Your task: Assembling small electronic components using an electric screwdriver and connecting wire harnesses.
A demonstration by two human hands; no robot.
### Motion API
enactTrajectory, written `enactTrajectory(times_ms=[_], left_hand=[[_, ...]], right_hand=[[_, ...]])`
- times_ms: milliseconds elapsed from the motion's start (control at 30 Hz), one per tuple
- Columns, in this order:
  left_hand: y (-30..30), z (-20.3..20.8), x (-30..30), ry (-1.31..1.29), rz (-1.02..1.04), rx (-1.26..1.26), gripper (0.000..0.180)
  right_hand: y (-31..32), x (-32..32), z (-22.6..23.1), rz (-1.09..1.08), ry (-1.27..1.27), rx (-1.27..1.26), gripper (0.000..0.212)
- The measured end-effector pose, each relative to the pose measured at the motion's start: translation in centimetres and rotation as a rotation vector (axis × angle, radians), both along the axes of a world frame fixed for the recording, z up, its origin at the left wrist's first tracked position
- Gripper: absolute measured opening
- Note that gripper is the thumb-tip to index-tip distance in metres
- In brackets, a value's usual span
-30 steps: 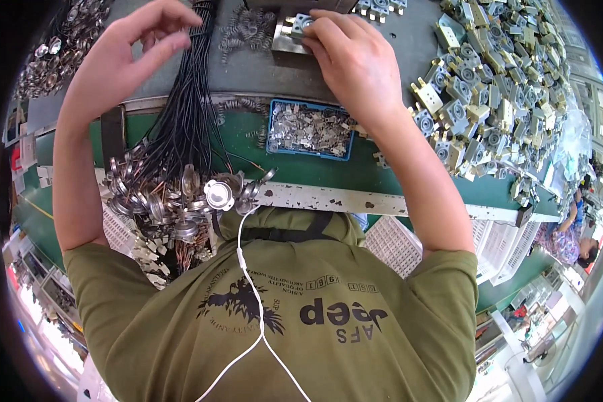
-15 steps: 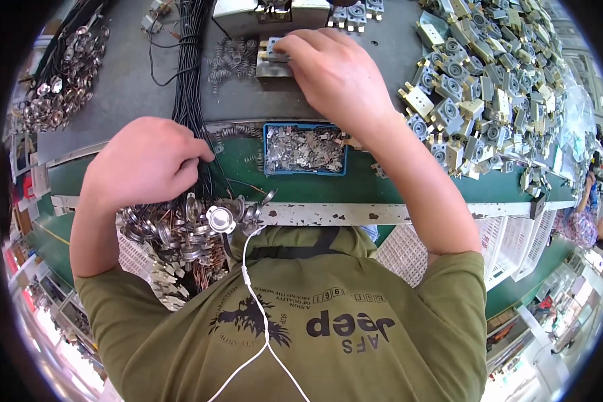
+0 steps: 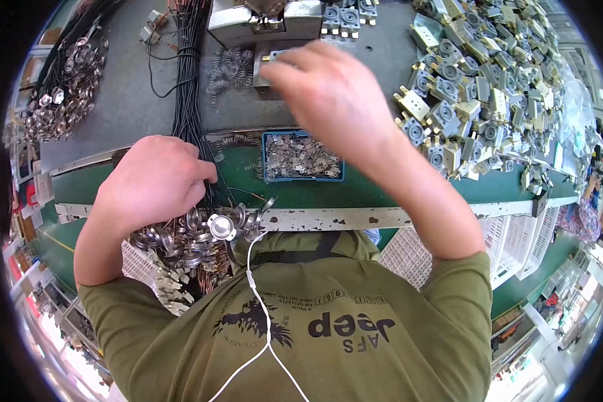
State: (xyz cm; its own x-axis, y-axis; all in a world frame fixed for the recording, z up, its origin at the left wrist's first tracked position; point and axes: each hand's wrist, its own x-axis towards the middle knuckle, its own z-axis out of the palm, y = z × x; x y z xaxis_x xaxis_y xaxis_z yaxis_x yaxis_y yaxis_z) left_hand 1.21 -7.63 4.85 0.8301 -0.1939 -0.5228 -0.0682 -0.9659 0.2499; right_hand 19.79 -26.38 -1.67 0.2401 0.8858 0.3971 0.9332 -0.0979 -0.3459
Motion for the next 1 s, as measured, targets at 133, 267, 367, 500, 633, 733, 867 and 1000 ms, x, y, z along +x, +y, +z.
enactTrajectory(times_ms=[133, 267, 367, 500, 633, 733, 867, 1000], left_hand=[[0.6, 0.8, 0.0, 0.031, 0.017, -0.012, 0.019], [1.4, 1.1, -0.2, 0.029, 0.01, -0.076, 0.018], [1.8, 1.5, -0.2, 0.067, 0.017, -0.068, 0.018], [2.0, 1.5, -0.6, 0.061, 0.03, -0.095, 0.017], [2.3, 1.4, -0.5, 0.061, 0.037, -0.126, 0.017], [2.7, 1.5, -0.6, 0.066, 0.036, -0.138, 0.017], [2.7, 1.6, -0.4, 0.058, 0.053, -0.164, 0.015], [2.3, 1.2, -0.4, 0.059, 0.06, -0.167, 0.015]], right_hand=[[0.7, -5.9, -0.6, 0.152, 0.67, -0.343, 0.022], [3.4, -7.2, -1.3, 0.212, 0.973, -0.472, 0.025], [4.2, -6.9, -1.7, 0.218, 1.147, -0.652, 0.026], [4.0, -8.0, -1.0, 0.155, 1.121, -0.65, 0.027], [4.5, -8.2, -2.2, 0.22, 1.06, -0.622, 0.029], [4.0, -7.6, -2.3, 0.229, 0.884, -0.549, 0.027], [3.1, -6.2, -0.2, 0.186, 1.421, -0.679, 0.025], [2.7, -5.8, 0.6, 0.178, 1.37, -0.718, 0.024]])
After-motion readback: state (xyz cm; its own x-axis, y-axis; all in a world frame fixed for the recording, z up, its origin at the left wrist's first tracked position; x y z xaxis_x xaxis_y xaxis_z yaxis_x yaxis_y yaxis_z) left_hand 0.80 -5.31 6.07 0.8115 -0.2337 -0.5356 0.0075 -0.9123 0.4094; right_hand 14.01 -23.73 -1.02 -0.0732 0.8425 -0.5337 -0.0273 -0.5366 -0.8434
